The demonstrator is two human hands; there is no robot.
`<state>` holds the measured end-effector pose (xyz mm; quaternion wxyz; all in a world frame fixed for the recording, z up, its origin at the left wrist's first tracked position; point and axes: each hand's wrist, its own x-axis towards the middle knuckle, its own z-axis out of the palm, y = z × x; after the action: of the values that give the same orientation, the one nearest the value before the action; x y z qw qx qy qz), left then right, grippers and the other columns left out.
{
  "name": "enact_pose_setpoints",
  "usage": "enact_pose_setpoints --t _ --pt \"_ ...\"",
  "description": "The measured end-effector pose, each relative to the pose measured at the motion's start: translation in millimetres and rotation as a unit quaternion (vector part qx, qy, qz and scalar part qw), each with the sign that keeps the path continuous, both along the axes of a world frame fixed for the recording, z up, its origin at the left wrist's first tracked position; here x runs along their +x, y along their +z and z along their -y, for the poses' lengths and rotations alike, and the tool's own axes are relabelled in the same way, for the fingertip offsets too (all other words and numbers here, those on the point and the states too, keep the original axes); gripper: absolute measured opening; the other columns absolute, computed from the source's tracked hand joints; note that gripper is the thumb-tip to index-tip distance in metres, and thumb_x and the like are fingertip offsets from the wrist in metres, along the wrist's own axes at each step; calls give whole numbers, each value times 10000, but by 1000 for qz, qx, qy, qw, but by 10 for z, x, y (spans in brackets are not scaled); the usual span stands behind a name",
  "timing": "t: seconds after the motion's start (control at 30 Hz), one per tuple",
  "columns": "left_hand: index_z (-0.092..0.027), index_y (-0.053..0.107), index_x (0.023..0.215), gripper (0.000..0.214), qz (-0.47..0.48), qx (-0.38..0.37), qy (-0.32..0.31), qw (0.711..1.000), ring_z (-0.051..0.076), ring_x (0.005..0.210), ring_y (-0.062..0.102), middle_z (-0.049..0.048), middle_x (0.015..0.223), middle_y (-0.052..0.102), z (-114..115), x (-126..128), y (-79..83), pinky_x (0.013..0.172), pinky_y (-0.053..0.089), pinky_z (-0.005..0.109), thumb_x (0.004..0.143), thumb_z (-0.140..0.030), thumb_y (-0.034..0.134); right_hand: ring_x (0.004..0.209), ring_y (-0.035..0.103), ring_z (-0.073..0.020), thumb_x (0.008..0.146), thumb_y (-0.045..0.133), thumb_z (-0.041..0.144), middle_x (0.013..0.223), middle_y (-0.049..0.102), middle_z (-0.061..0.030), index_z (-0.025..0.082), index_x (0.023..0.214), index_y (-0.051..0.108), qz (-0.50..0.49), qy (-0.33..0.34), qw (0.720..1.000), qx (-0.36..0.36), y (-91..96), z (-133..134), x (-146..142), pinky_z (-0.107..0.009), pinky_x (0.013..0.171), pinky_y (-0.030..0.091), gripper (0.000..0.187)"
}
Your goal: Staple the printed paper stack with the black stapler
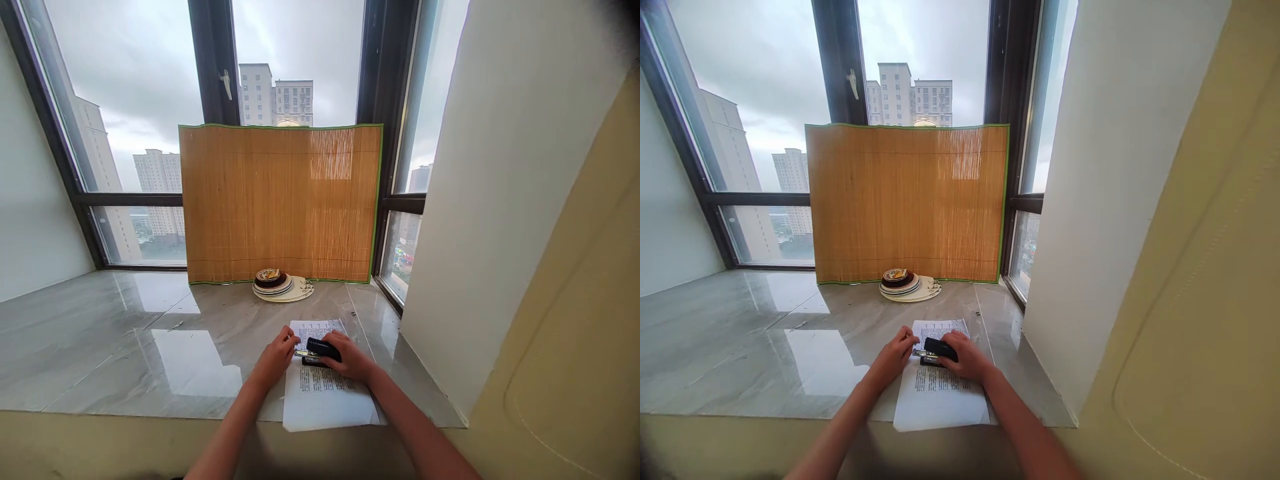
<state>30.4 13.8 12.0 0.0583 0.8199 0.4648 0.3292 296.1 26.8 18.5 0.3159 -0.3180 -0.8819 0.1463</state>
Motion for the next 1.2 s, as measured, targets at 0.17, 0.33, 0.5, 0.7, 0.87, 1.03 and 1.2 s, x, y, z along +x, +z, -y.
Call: enact_pose_setpoints --t 0.17,0.33,0.5,0.7,0.87,1.03,1.2 --pt "-264 689 1148 329 -13 -17 -3 1000 187 974 667 62 1181 648 9 -17 17 880 515 296 984 -159 425 938 570 -214 902 700 289 984 651 -48 206 1051 624 -3 0 1000 8 -23 -23 -6 -327 872 437 187" --pt "-296 733 1173 354 -32 -8 -22 999 183 944 679 54 1128 689 -14 -62 -27 833 499 274 997 -197 442 941 568 -212 896 710 286 982 651 -42 202 1035 613 2 -5 1000 9 -64 -47 -3 -325 875 428 189" --pt "-299 752 1151 357 -31 5 -21 999 180 972 696 46 1132 713 -13 -75 -43 862 503 271 961 -156 486 936 567 -211 891 720 294 983 644 -40 202 1043 616 -3 -9 1000 5 -58 -36 -4 -322 868 429 206" --pt "-304 755 1160 384 -48 15 -11 999 181 943 711 35 1107 736 -6 -79 -30 826 520 269 954 -130 481 935 573 -204 879 719 259 990 644 -38 208 1036 618 -10 -2 1000 -7 -7 -3 1 -314 868 438 194" --pt "-300 767 1128 424 -46 43 -17 998 166 936 722 24 1116 744 -46 -101 -81 834 537 257 922 -71 476 914 571 -200 858 736 245 970 635 -31 206 998 607 -12 -9 1000 -2 -40 -29 3 -308 841 436 194" --pt "-286 746 1165 415 -34 49 -25 998 161 950 719 27 1142 724 -33 -90 -89 855 547 255 903 -73 505 912 572 -204 856 747 259 967 636 -31 210 996 606 -17 -3 1000 1 -68 -57 -1 -313 834 432 205" --pt "-291 737 1186 345 -9 46 -46 998 157 940 723 28 1144 735 -46 -76 -94 859 550 255 955 -155 521 904 576 -201 852 753 259 966 636 -28 212 1007 610 -19 -4 1000 -6 -91 -75 -5 -311 827 433 216"
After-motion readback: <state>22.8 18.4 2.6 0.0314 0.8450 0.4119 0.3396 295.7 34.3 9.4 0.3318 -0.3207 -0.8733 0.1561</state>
